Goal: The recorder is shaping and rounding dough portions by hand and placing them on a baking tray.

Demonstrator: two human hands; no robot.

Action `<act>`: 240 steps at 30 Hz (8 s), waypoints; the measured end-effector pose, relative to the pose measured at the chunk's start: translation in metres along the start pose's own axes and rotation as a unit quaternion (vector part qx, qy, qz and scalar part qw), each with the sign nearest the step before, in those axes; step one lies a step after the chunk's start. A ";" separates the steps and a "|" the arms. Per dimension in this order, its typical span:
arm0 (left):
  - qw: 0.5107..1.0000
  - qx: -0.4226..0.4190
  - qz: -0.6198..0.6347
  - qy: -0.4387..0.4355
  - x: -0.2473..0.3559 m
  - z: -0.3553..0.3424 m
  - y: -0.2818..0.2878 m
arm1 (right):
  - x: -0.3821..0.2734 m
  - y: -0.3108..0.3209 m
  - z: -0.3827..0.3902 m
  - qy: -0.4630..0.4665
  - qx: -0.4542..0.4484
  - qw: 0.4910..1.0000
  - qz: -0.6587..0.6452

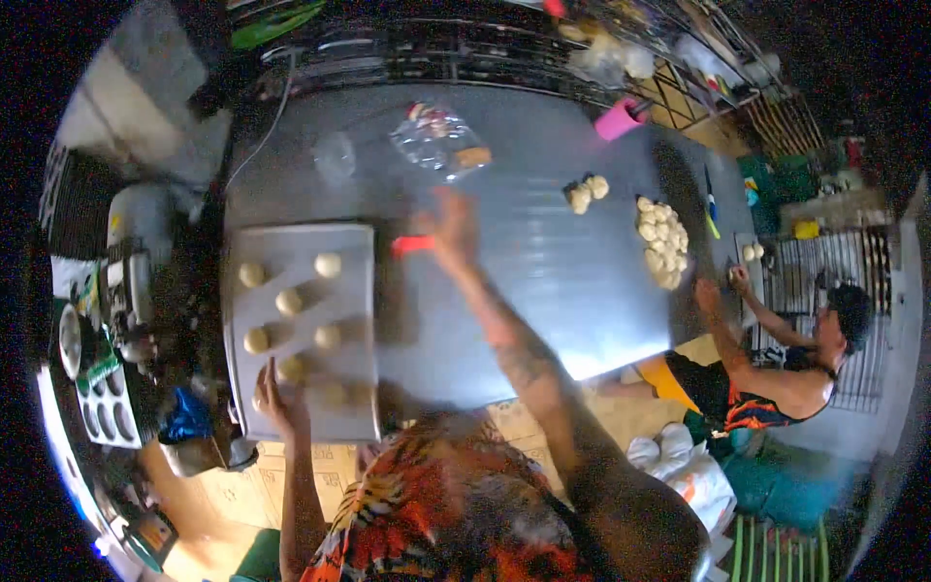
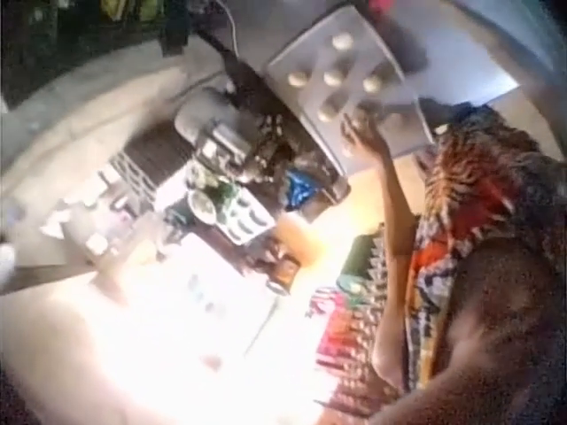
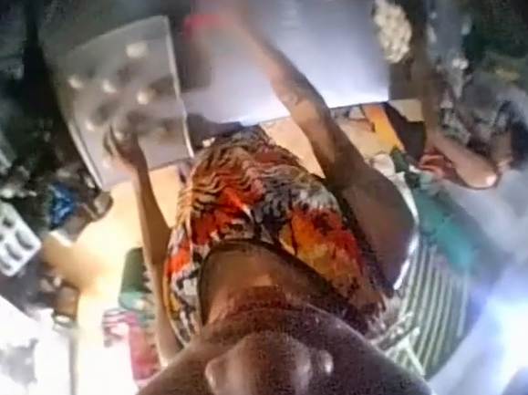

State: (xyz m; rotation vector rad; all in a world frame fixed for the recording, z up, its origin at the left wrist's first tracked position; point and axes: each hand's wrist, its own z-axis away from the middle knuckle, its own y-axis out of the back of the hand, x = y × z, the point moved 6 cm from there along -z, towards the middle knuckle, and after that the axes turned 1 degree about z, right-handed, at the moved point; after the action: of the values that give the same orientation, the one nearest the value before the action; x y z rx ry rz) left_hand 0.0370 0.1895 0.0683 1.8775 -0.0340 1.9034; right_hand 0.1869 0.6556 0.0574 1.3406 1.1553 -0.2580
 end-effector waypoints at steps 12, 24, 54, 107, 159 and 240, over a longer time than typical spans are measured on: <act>0.957 0.012 -0.278 0.083 0.040 0.134 -0.060 | 0.330 0.228 -0.105 -0.117 0.128 0.980 -0.100; 0.977 -0.030 -0.213 0.002 0.046 0.119 -0.043 | 0.410 0.486 -0.010 -0.026 0.316 0.922 -0.223; 0.988 -0.137 -0.062 -0.025 0.022 0.079 0.071 | 0.051 -0.060 0.108 -0.032 -0.183 0.964 0.191; 0.908 -0.413 -0.063 -0.018 -0.005 0.017 -0.006 | -0.198 -0.106 0.377 0.073 -0.158 0.946 0.274; 0.950 -0.248 -0.085 -0.167 -0.022 -0.033 0.130 | -0.293 -0.201 0.374 0.112 -0.200 0.950 0.214; 0.969 -0.227 -0.085 -0.041 0.007 -0.124 0.053 | -0.280 -0.193 0.251 0.131 -0.238 0.946 0.176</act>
State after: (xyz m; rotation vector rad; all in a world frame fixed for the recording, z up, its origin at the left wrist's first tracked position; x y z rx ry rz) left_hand -0.0976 0.1855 0.0826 1.5886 -0.2992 1.5432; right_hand 0.0406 0.2616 0.1032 1.1364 1.0811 0.4481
